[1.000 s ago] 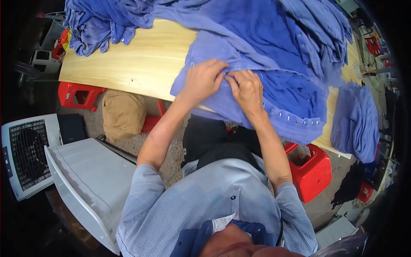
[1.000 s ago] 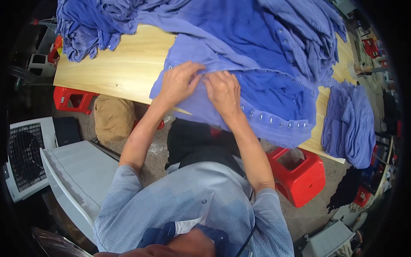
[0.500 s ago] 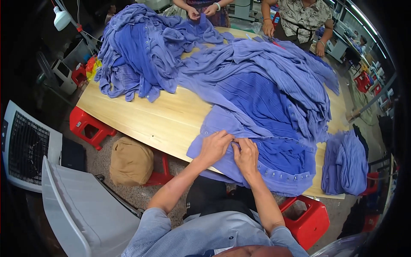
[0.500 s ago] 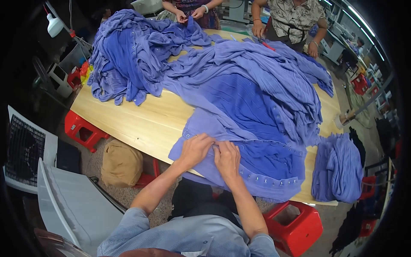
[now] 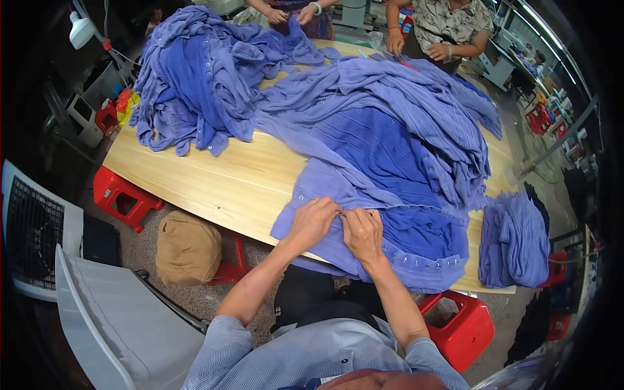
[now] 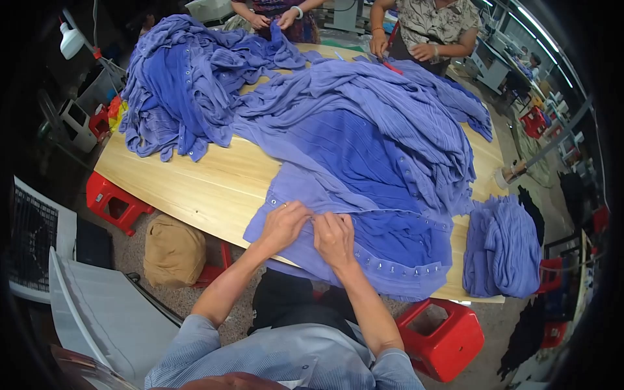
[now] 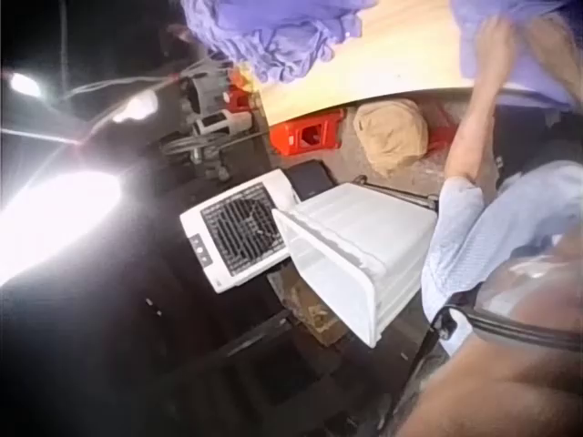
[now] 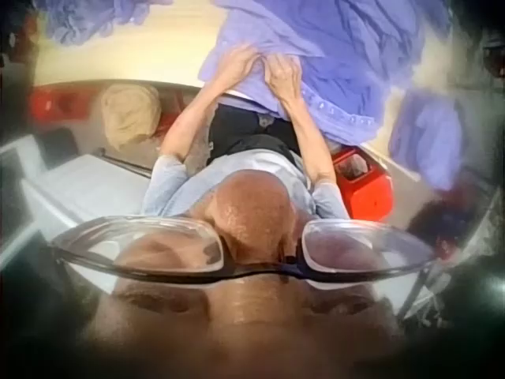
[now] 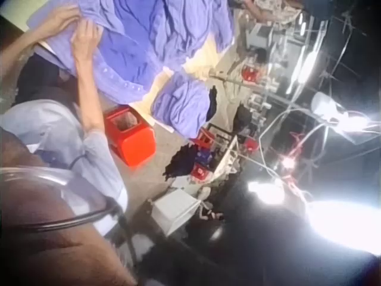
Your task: Inspect and fold blue pleated garments with metal snaps on a work table.
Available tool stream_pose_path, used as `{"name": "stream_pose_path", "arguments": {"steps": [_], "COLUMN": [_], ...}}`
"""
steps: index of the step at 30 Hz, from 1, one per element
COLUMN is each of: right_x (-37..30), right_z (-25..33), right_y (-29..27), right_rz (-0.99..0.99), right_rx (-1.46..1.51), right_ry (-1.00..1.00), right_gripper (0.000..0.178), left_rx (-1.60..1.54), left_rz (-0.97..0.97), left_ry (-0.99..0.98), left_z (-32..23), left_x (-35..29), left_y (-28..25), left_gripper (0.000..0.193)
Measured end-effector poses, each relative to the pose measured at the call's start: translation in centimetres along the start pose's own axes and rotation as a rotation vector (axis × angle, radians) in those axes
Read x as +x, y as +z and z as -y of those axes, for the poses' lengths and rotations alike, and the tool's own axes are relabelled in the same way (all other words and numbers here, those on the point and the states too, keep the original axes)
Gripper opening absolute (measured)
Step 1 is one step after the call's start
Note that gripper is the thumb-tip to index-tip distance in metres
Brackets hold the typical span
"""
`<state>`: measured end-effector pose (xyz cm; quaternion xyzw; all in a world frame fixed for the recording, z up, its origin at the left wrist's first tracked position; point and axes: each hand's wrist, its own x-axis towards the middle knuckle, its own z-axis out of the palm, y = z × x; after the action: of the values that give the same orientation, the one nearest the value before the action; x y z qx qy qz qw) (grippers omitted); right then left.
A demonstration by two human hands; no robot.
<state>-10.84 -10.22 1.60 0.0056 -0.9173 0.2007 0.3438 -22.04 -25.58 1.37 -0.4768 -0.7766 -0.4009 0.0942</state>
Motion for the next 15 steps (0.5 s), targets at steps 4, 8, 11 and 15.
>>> {"name": "stream_pose_path", "arguments": {"steps": [4, 8, 11, 15], "right_x": [0.22, 0.36, 0.23, 0.14], "right_z": [-0.03, -0.19, -0.46, -0.74], "right_y": [-0.18, -0.14, 0.29, -0.06], "right_rz": [-0.016, -0.035, -0.038, -0.007], "right_rx": [0.042, 0.102, 0.089, 0.118], "right_ry": [0.019, 0.082, 0.069, 0.108], "right_gripper": [0.013, 0.011, 0.012, 0.011], "left_rx": [-0.066, -0.068, -0.058, -0.065], "left_rz": [0.023, 0.004, 0.025, 0.045], "left_ry": [-0.005, -0.019, -0.015, -0.014], "left_z": [0.16, 0.07, 0.33, -0.01], "left_x": [0.13, 0.15, 0.05, 0.32], "left_y": [-0.24, -0.13, -0.15, -0.24], "left_gripper": [0.011, 0.01, 0.012, 0.012]}}
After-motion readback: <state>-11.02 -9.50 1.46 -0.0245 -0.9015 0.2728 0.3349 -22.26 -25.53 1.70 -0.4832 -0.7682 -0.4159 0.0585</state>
